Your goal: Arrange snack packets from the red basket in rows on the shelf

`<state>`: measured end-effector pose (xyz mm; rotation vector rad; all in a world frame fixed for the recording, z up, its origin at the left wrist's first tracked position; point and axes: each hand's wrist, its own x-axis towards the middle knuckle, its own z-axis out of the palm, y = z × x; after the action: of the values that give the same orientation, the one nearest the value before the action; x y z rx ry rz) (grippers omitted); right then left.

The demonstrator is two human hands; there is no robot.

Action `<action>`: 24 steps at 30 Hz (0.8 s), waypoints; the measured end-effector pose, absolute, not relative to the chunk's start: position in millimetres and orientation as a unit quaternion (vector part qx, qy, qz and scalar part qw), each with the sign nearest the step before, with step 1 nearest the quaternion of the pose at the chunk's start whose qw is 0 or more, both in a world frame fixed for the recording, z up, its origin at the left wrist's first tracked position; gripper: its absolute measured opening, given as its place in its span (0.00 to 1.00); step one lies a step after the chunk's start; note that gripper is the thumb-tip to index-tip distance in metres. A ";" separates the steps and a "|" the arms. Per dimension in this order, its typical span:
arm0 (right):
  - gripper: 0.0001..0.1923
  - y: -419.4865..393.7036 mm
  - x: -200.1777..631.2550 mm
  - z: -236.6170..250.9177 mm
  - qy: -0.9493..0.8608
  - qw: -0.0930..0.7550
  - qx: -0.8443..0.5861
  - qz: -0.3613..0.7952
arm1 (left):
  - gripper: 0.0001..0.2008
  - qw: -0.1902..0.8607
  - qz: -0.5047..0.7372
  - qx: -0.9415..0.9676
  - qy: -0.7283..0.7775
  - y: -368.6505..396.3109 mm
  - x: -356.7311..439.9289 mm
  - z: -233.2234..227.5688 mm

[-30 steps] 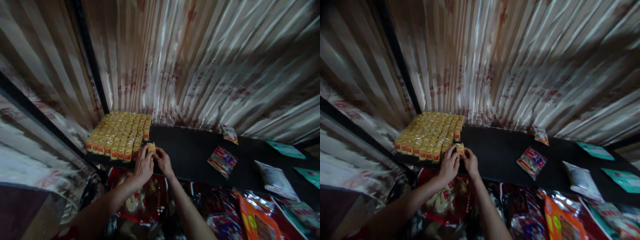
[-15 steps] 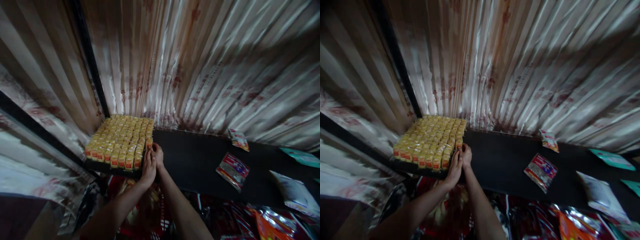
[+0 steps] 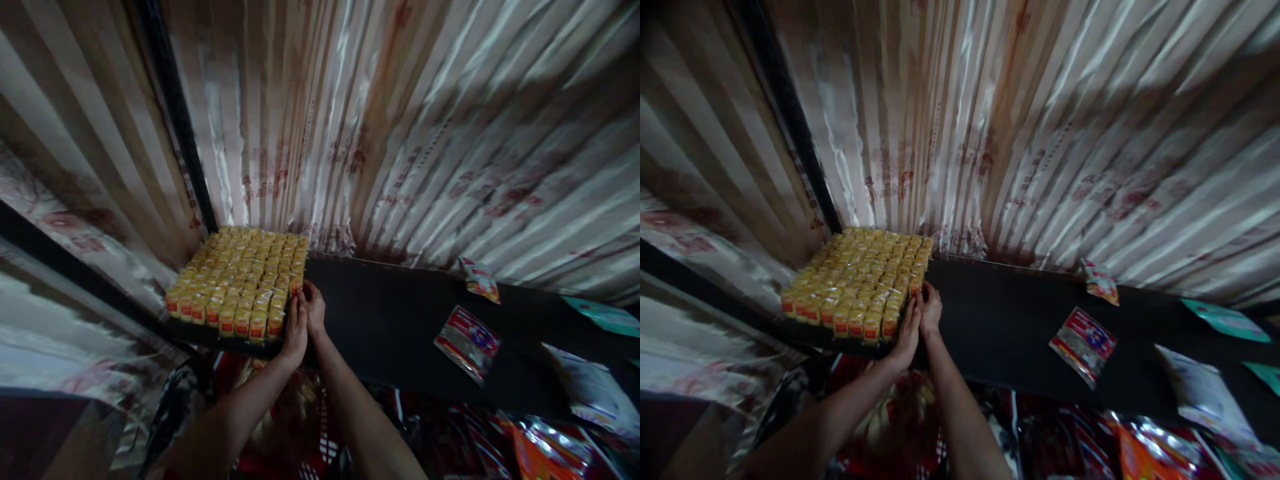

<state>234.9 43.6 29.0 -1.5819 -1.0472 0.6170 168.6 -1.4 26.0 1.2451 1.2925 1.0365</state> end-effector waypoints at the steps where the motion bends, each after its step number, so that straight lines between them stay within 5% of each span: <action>1: 0.19 43.9 235.0 28.8 -0.442 0.541 -0.667 0.258 | 0.24 0.508 0.432 0.516 0.539 -0.9 169.1 25.3; 15: 0.24 34.1 236.0 30.6 -0.436 0.514 -0.696 0.247 | 0.23 0.487 0.432 0.532 0.542 -7.2 164.2 28.0; 24: 0.18 -63.8 222.2 46.7 -0.358 0.610 -0.643 0.294 | 0.14 0.367 0.426 0.634 0.530 -74.9 144.9 36.8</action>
<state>222.2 -63.8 46.7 -1.4849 -0.8265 0.6791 144.9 -74.9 36.8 1.6306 1.3631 1.0955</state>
